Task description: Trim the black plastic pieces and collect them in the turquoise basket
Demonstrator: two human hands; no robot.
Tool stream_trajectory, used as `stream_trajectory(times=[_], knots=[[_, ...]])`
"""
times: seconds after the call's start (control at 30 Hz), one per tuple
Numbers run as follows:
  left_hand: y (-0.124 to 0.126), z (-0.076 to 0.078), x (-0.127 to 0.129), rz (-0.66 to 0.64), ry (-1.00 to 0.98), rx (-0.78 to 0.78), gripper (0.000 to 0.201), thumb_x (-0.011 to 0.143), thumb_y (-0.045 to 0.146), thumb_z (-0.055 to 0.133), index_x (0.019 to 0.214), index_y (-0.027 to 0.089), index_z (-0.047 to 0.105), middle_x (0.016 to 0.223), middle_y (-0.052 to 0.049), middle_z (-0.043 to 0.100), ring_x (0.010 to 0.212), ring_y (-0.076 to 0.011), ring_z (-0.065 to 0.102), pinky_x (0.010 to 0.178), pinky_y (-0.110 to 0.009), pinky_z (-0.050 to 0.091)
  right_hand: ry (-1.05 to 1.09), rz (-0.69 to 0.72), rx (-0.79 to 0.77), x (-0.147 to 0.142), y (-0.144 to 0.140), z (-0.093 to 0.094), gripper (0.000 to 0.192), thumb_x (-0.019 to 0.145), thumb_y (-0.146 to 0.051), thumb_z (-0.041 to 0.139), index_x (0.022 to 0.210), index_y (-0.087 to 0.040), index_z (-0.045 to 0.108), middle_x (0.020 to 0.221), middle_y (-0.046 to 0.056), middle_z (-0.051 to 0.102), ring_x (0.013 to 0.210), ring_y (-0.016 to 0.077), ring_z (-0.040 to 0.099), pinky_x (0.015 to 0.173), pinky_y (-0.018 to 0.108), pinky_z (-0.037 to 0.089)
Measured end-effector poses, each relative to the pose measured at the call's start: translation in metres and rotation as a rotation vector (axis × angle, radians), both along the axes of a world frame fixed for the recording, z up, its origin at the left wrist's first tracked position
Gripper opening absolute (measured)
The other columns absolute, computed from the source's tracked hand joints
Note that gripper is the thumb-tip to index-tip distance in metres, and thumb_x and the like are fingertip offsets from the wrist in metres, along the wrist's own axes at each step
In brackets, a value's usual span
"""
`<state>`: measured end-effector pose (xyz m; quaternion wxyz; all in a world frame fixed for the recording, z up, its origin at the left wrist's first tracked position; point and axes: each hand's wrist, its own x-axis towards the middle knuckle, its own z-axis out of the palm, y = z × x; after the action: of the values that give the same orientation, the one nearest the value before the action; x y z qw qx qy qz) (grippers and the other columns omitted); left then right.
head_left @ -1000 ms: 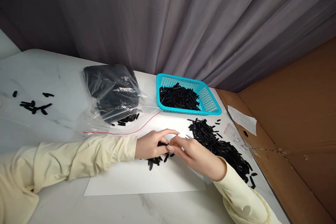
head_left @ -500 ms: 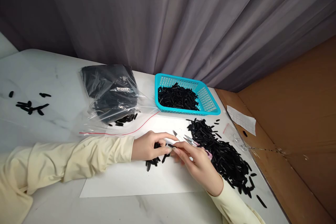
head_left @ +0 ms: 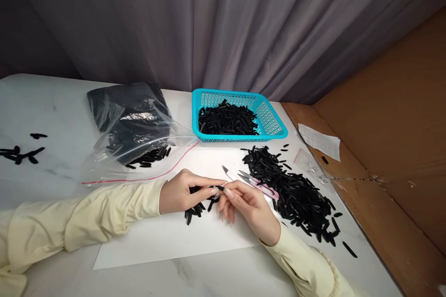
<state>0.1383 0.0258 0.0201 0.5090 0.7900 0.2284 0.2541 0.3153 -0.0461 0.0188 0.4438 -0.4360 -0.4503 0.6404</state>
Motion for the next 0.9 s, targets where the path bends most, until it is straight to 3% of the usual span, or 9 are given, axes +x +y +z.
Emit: stream_trajectory(times=[0.27, 0.57, 0.9], knots=[[0.0015, -0.0032, -0.0012, -0.001, 0.016, -0.068, 0.039, 0.086, 0.027, 0.044, 0.112, 0.005, 0.063, 0.041, 0.007, 0.03, 0.042, -0.0061, 0.025, 0.034, -0.016, 0.022, 0.002, -0.035, 0.011, -0.0001, -0.0002, -0.0015, 0.021, 0.082, -0.037, 0.057, 0.081, -0.016, 0.055, 0.07, 0.003, 0.065, 0.049, 0.0099, 0.056, 0.04, 0.021, 0.043], [0.0016, -0.0015, -0.0004, -0.005, 0.017, -0.109, 0.04, 0.084, 0.025, 0.045, 0.113, 0.004, 0.062, 0.041, 0.007, 0.029, 0.042, -0.0062, 0.024, 0.035, -0.017, 0.021, -0.01, -0.033, 0.019, 0.0003, 0.001, -0.0015, 0.02, 0.083, -0.035, 0.056, 0.082, -0.015, 0.056, 0.071, 0.005, 0.067, 0.048, 0.0096, 0.056, 0.04, 0.021, 0.044], [0.0026, 0.0051, 0.0016, -0.009, 0.088, -0.115, 0.038, 0.083, 0.023, 0.044, 0.111, 0.005, 0.064, 0.042, 0.006, 0.038, 0.043, -0.0063, 0.026, 0.038, -0.017, 0.024, -0.028, -0.031, 0.038, 0.0008, 0.0003, -0.0017, 0.019, 0.082, -0.034, 0.057, 0.08, -0.015, 0.057, 0.072, 0.005, 0.067, 0.048, 0.009, 0.054, 0.041, 0.021, 0.044]])
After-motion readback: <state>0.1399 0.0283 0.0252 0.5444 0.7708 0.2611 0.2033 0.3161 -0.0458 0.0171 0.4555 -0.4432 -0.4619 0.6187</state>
